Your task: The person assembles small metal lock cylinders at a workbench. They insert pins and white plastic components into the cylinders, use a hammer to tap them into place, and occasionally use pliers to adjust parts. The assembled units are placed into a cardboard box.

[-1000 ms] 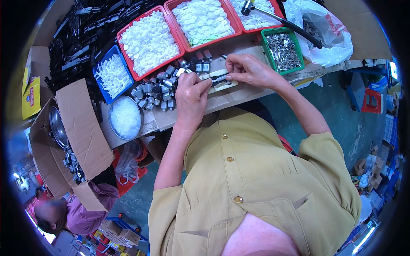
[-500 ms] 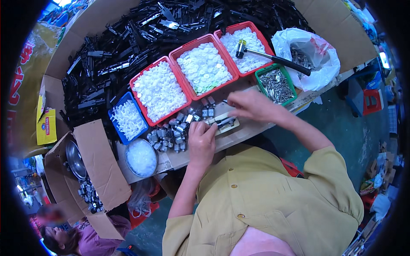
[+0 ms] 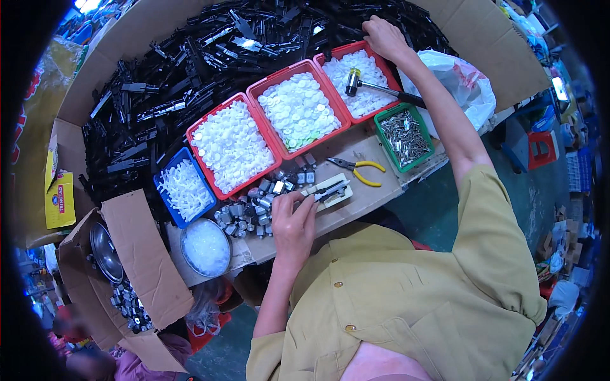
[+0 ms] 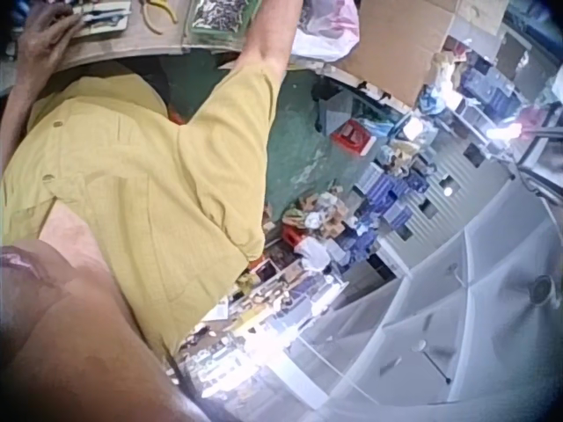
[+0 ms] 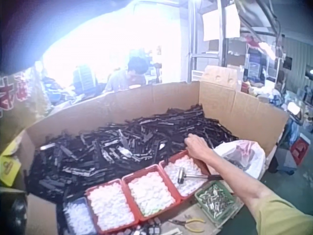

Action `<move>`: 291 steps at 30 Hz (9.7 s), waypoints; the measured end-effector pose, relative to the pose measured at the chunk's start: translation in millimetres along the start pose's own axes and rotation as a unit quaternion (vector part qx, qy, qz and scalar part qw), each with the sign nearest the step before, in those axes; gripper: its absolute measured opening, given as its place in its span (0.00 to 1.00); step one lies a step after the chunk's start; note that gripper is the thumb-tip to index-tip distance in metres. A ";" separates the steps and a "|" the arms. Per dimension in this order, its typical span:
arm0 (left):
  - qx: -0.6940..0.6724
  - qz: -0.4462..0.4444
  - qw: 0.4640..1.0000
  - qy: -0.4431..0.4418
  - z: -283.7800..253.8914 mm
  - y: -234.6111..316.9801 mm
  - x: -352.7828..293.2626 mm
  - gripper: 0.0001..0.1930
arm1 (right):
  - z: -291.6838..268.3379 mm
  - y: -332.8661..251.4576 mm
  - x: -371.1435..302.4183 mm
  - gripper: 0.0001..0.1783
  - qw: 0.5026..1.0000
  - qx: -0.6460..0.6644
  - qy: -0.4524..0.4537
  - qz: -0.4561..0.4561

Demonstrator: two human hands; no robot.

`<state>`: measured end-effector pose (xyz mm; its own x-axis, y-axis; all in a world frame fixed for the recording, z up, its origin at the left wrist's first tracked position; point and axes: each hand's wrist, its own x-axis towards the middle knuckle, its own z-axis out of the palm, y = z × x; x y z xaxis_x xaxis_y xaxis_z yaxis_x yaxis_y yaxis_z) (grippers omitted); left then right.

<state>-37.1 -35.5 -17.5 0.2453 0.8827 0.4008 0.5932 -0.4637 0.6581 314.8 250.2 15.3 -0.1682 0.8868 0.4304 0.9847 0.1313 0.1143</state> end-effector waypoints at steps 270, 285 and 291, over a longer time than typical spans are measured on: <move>0.163 0.082 0.979 -0.091 21.4 -9.0 -3.3 0.21 | -25.4 -8.2 -132.9 0.15 0.978 0.187 -0.016 -0.090; -0.500 -0.242 0.832 0.005 -19.9 9.9 -4.1 0.17 | -91.8 -133.4 -243.7 0.16 0.948 0.231 -0.164 -0.143; -0.385 -0.225 0.895 -0.010 -20.7 9.2 -11.0 0.16 | -102.9 -141.3 -242.0 0.08 0.967 0.173 -0.152 -0.106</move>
<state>-50.2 -51.0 -2.6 0.1329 0.9909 -0.0218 -0.0660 0.0309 0.9973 211.8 -28.6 -12.8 -0.3987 0.9062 0.1409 0.8944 0.4182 -0.1587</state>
